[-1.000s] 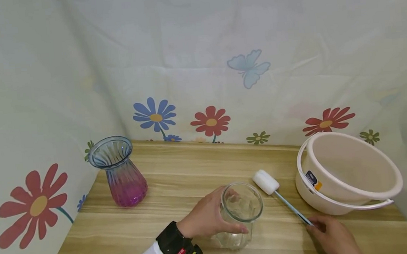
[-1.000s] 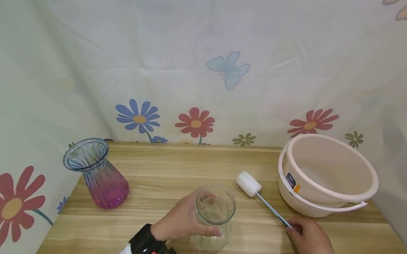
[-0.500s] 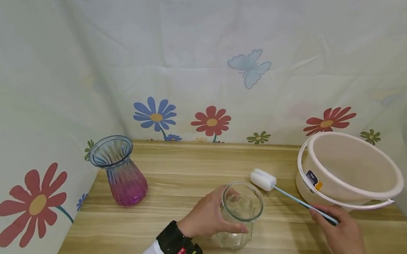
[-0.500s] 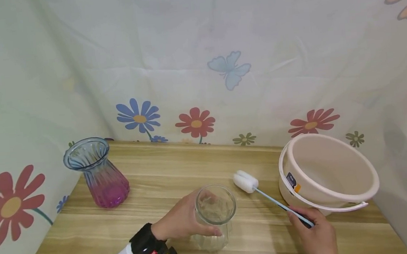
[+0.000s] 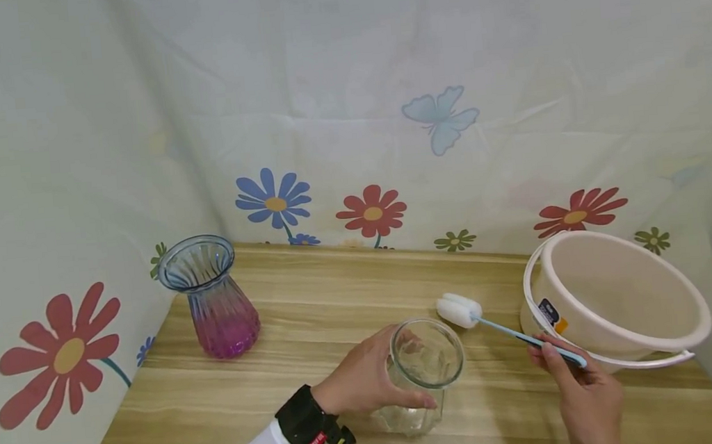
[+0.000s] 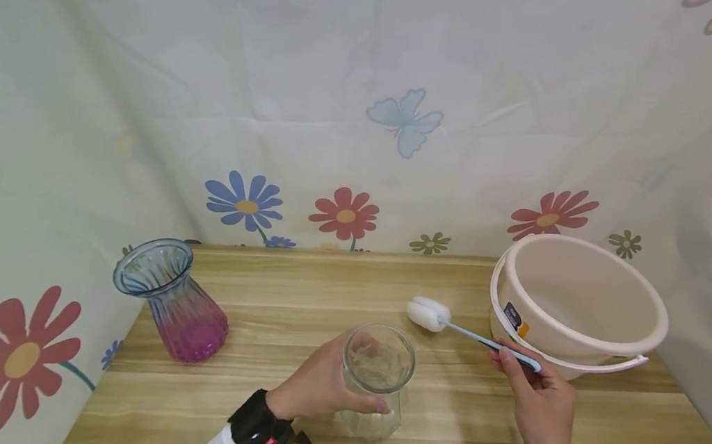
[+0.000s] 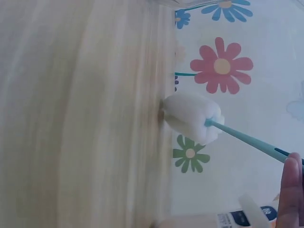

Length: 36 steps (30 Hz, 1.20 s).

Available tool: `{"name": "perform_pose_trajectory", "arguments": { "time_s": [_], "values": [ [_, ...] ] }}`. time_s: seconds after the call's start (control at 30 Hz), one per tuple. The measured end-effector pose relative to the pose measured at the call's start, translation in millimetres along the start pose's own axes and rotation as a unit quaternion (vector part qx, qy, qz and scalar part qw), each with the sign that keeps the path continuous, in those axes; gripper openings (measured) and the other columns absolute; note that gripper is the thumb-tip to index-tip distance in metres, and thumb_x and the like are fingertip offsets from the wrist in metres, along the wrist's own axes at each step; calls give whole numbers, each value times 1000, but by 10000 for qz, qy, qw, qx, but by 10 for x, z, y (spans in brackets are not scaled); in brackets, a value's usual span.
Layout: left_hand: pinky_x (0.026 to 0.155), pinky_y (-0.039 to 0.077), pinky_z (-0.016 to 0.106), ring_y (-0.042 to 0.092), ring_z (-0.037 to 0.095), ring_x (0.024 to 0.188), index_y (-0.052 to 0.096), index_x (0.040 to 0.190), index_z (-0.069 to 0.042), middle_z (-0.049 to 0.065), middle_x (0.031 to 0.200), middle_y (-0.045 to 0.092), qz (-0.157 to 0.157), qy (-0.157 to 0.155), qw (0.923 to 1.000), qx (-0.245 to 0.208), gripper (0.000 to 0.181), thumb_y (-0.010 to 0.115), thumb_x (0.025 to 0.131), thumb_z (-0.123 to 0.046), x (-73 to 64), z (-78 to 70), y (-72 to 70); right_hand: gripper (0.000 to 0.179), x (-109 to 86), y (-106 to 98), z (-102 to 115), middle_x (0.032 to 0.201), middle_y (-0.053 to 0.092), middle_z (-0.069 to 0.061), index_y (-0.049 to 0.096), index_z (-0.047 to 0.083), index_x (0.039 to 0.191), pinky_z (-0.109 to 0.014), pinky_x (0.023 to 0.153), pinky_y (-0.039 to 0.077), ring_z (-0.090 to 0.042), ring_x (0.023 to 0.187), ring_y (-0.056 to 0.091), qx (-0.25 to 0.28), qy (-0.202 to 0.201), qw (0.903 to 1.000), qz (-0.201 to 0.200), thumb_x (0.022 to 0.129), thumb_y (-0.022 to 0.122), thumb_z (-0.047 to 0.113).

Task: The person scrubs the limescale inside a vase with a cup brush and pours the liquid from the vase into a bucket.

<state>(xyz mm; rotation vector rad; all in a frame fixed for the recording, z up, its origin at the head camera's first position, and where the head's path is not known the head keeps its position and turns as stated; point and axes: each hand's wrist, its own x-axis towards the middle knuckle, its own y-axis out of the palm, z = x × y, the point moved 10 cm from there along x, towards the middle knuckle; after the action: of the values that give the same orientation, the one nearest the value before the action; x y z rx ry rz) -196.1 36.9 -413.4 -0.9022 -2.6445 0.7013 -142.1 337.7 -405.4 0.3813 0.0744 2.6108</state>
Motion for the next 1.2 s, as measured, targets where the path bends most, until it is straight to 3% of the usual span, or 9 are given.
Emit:
{"name": "perform_pose_trajectory", "arguments": {
  "time_s": [0.17, 0.3, 0.4, 0.63, 0.77, 0.97, 1.07, 1.13, 1.2],
  "values": [
    [101, 52, 36, 58, 8, 124, 52, 136, -23, -3, 134, 63, 36, -8, 10000, 20, 77, 88, 76, -55, -5, -17, -2, 30, 37, 194, 220, 113, 78, -8, 55, -26, 126, -26, 83, 61, -12, 94, 77, 123, -884, 9943, 590, 104, 51, -5],
    [102, 51, 35, 57, 6, 123, 50, 137, -28, -3, 133, 63, 44, -62, 10000, 39, 77, 88, 76, -56, -7, -17, 1, 30, 78, 293, 305, 117, 77, -2, 59, -19, 127, -20, 89, 58, -8, 104, 73, -596, -1050, 9904, 666, 107, 49, 0],
    [101, 51, 34, 57, 6, 122, 49, 137, -31, -4, 133, 64, 37, -88, 9999, 55, 78, 88, 76, -56, -6, -16, 4, 30, 113, 361, 352, 119, 77, -2, 60, -17, 127, -21, 95, 57, -9, 112, 71, -776, -1108, 9882, 712, 108, 48, 2],
    [101, 52, 37, 59, 11, 122, 49, 135, -34, -5, 131, 64, 40, -144, 9999, -4, 76, 88, 75, -59, 10, 7, 13, 30, 176, 463, 566, 119, 76, -14, 55, -23, 120, -25, 96, 57, -18, 111, 74, 319, -1536, 9846, 767, 108, 43, 1],
    [100, 52, 37, 60, 14, 122, 50, 133, -33, -4, 130, 64, 53, -114, 9999, -15, 74, 88, 75, -59, 17, 4, 21, 28, 182, 485, 767, 117, 74, -25, 50, -26, 118, -30, 97, 58, -26, 108, 75, 1423, -1953, 9667, 845, 108, 41, -1],
    [101, 51, 34, 59, 8, 121, 51, 134, -31, -6, 130, 65, 25, -20, 9999, 100, 76, 88, 74, -60, 15, -12, 12, 26, 184, 506, 1063, 104, 71, -31, 49, -21, 110, -39, 96, 60, -35, 98, 76, 2665, -2047, 9390, 734, 108, 38, 2],
    [101, 52, 34, 59, 5, 121, 51, 134, -32, -6, 131, 65, -7, 21, 9999, 113, 76, 88, 73, -61, 17, -5, 7, 26, 166, 562, 1246, 91, 65, -31, 46, -21, 106, -43, 90, 61, -39, 85, 71, 3443, -2051, 9116, 914, 109, 35, 2],
    [101, 52, 35, 59, 5, 121, 52, 133, -32, -5, 131, 66, -11, 30, 10000, 62, 76, 88, 73, -60, 17, 2, 9, 26, 148, 592, 1366, 81, 58, -27, 44, -20, 105, -41, 82, 60, -35, 73, 60, 3880, -2035, 8935, 988, 109, 33, 3],
    [101, 52, 35, 58, 5, 121, 52, 133, -32, -5, 131, 66, -14, 35, 10000, 45, 75, 88, 73, -60, 17, 7, 13, 26, 127, 621, 1480, 75, 47, -21, 42, -17, 103, -37, 71, 52, -29, 66, 45, 4119, -2029, 8828, 988, 109, 33, 6]
  ]
}}
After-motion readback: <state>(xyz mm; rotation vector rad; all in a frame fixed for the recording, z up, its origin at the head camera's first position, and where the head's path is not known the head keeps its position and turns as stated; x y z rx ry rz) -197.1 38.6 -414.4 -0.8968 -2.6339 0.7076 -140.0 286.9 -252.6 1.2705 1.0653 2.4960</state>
